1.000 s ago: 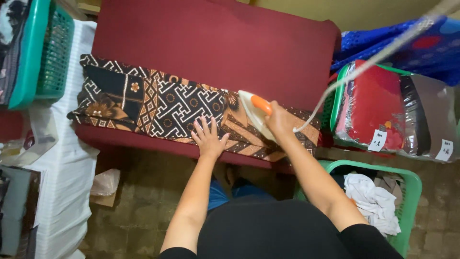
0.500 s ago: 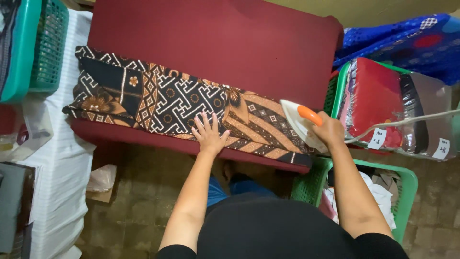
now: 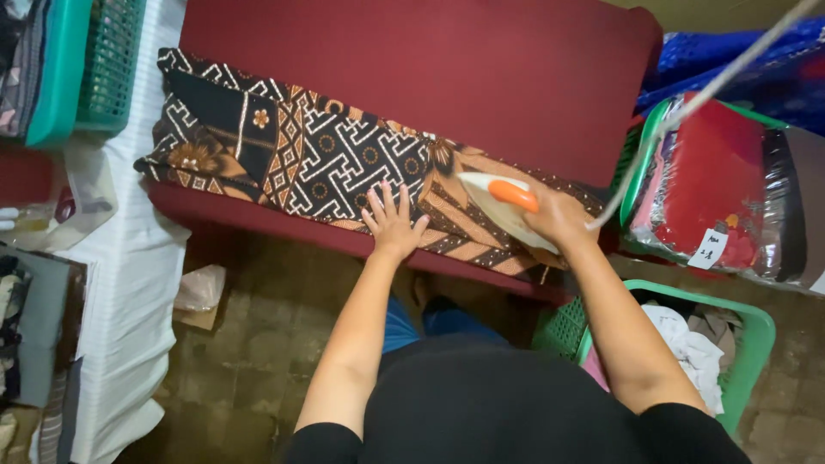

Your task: Ironing and folding a batik-patterned cloth on an ironing board.

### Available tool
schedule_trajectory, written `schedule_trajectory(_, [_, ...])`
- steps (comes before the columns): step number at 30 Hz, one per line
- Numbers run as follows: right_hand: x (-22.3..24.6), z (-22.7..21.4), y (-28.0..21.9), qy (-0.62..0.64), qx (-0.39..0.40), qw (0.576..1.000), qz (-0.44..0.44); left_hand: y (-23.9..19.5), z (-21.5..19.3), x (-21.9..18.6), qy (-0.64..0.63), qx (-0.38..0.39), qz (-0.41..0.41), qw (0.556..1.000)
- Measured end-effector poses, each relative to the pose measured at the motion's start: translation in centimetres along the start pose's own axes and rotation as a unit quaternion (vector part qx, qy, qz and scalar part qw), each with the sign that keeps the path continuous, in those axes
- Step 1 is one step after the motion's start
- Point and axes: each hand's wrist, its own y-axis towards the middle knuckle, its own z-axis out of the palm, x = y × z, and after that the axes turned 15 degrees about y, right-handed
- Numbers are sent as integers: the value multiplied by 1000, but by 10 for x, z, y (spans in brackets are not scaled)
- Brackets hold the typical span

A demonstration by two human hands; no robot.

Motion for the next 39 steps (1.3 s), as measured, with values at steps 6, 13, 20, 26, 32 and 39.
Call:
schedule_trajectory(6, [-59,23,-53,-50,-10,998,-33,9,6,8,-64,17,6,998])
schedule_trajectory(13, [-16,70,-43,-42,40,982,-178,13,13,18,-121,39,22,992])
schedule_trajectory(20, [-13,77,-46,-29,59,971,-229,1,1,5,-56,8,17,998])
schedule_trajectory(26, [-80,57,-79,-20,-94,982,-163,-7,-2,-3,-2,-31,6,1000])
schedule_trajectory(32, [-100,29,-86,19,-213,973,90,-7,3,-5,28,-63,2,998])
schedule_trajectory(39, [-91,-3,-18,35,-271,945,179,-3,0,-5,36,-34,-2,999])
